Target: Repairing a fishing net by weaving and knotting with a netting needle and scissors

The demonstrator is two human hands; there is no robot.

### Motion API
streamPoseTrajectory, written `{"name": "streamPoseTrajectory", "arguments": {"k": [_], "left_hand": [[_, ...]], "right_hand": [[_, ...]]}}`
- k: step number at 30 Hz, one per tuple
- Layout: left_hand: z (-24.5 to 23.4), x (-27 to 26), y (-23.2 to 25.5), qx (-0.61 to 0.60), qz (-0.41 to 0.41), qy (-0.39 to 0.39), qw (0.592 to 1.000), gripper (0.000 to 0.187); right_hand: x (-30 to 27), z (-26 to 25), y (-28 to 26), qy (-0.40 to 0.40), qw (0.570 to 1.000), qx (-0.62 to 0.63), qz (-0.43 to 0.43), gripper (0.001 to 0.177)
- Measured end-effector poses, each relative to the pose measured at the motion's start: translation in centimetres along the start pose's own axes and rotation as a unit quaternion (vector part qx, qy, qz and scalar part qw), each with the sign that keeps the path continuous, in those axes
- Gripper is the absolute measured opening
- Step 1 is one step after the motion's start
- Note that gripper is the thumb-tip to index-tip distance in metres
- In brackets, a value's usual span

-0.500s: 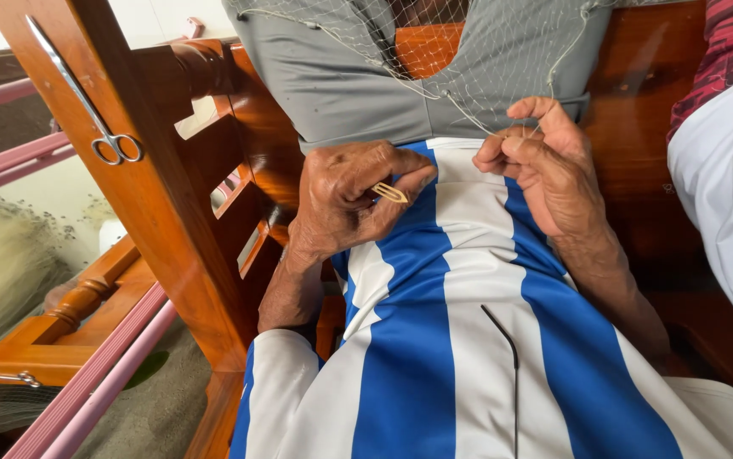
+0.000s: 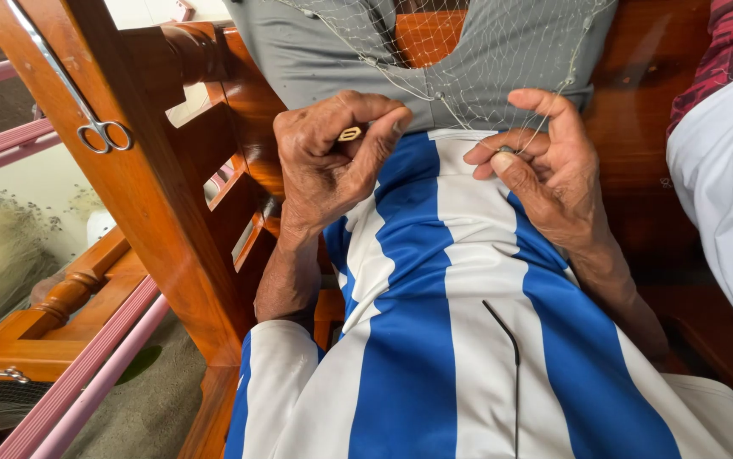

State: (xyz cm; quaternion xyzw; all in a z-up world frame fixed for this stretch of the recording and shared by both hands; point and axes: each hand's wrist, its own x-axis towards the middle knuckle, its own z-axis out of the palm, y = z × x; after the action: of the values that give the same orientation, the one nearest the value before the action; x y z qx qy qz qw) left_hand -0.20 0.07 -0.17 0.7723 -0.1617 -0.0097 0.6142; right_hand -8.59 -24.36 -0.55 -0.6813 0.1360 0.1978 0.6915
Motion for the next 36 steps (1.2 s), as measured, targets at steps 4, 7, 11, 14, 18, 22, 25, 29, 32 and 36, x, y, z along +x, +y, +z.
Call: {"name": "streamPoseTrajectory", "arguments": {"k": [4,7,11,14,18,22,25,29,32,36], "left_hand": [[-0.6,-0.2,0.6,0.021,-0.032,-0.003,0.999,0.014],[-0.9,-0.3,0.8,-0.015,-0.072,-0.018,0.997,0.015],[-1.2,-0.9,0.6,-0.107,-0.139,-0.031,0.984,0.016],[-0.3,-1.7,0.3,-0.169,-0.156,-0.036,0.973,0.014],[1.6,-2.1,0.7,-0.266,-0.173,-0.054,0.947,0.013],[3.9,-2.3,2.6,-0.208,-0.185,-0.061,0.958,0.017],[6.0,-3.4,3.7,-0.16,-0.12,-0.066,0.978,0.013],[8.4,-4.6,4.2,-0.027,0.02,-0.06,0.998,0.012],[9.8,-4.4,5.0,0.049,0.086,-0.044,0.994,0.022],[12.1,-4.7,5.4,0.104,0.134,0.006,0.986,0.032]], "right_hand": [[-0.2,0.4,-0.1,0.009,1.0,-0.015,-0.004,0.05],[-0.3,0.7,-0.5,0.021,0.999,-0.043,0.005,0.049],[-0.4,1.1,-0.7,0.033,0.998,-0.061,-0.012,0.031],[-0.4,1.5,-0.9,0.061,0.997,-0.045,-0.001,0.027],[-0.2,1.6,-0.8,0.092,0.995,-0.039,0.0,0.027],[-0.4,0.6,0.6,0.056,0.998,0.003,0.001,0.017],[-0.2,-0.3,2.7,0.059,0.998,0.02,-0.018,0.024],[-0.3,-0.9,5.4,0.082,0.992,0.069,-0.07,0.023],[-0.2,-1.6,6.5,0.079,0.989,0.095,-0.084,0.035],[0.4,-3.1,9.7,0.045,0.985,0.117,-0.119,0.069]]}}
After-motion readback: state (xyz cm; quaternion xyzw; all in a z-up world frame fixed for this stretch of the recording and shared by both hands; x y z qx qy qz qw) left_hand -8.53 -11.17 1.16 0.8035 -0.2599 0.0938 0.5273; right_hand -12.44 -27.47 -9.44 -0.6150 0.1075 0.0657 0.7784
